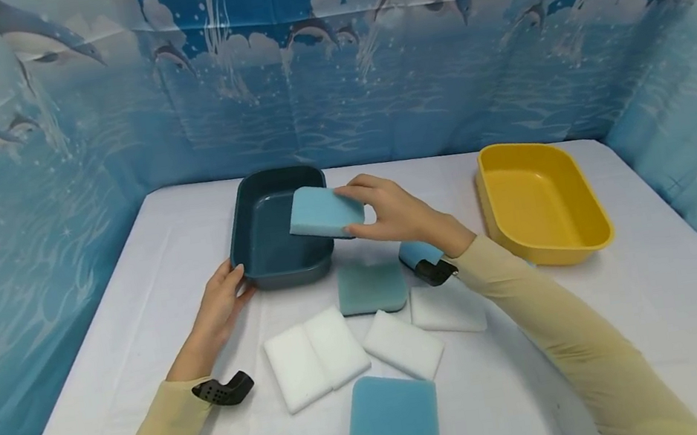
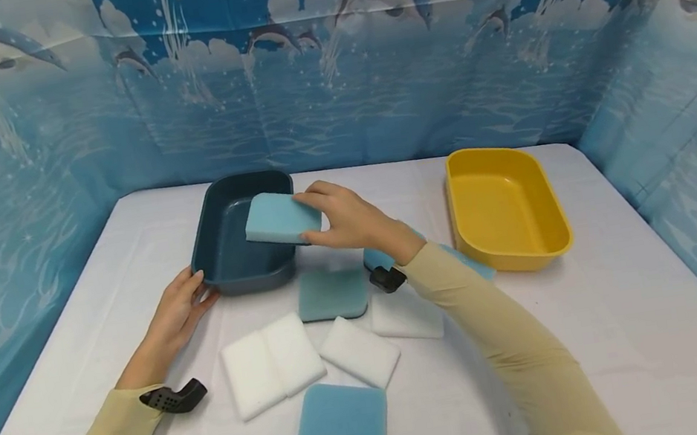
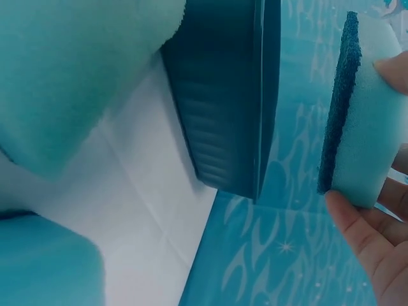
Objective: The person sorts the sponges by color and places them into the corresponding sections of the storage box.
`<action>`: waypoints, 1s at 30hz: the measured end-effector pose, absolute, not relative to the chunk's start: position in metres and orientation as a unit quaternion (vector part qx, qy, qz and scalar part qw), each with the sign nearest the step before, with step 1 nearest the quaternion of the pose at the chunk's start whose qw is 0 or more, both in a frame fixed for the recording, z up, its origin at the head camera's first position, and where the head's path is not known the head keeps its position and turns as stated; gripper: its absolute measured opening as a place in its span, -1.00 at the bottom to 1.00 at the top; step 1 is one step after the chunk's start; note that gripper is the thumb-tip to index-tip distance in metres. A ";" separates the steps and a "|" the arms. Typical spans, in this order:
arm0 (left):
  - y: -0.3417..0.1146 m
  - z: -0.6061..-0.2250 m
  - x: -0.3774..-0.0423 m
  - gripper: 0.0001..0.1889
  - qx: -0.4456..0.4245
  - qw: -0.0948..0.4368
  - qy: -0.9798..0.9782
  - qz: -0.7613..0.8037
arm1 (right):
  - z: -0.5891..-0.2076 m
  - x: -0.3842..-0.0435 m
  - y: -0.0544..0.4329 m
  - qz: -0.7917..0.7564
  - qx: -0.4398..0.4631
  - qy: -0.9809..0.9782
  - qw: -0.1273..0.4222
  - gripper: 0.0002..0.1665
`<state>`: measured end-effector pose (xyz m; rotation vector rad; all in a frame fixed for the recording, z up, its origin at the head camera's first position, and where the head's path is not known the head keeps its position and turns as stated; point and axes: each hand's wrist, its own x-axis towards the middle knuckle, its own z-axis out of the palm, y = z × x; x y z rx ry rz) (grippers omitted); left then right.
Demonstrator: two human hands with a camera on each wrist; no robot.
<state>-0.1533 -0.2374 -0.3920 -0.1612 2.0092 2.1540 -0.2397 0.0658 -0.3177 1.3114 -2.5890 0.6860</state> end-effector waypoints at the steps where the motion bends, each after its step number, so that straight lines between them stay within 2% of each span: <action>1: -0.237 -0.392 -0.153 -0.42 -0.053 0.095 0.678 0.726 | -0.318 -0.242 0.064 0.228 0.436 -0.867 0.080 -0.31; 30: -0.236 -0.391 -0.155 -0.42 -0.076 0.098 0.670 0.732 | -0.314 -0.277 0.018 0.224 0.410 -0.883 0.043 -0.30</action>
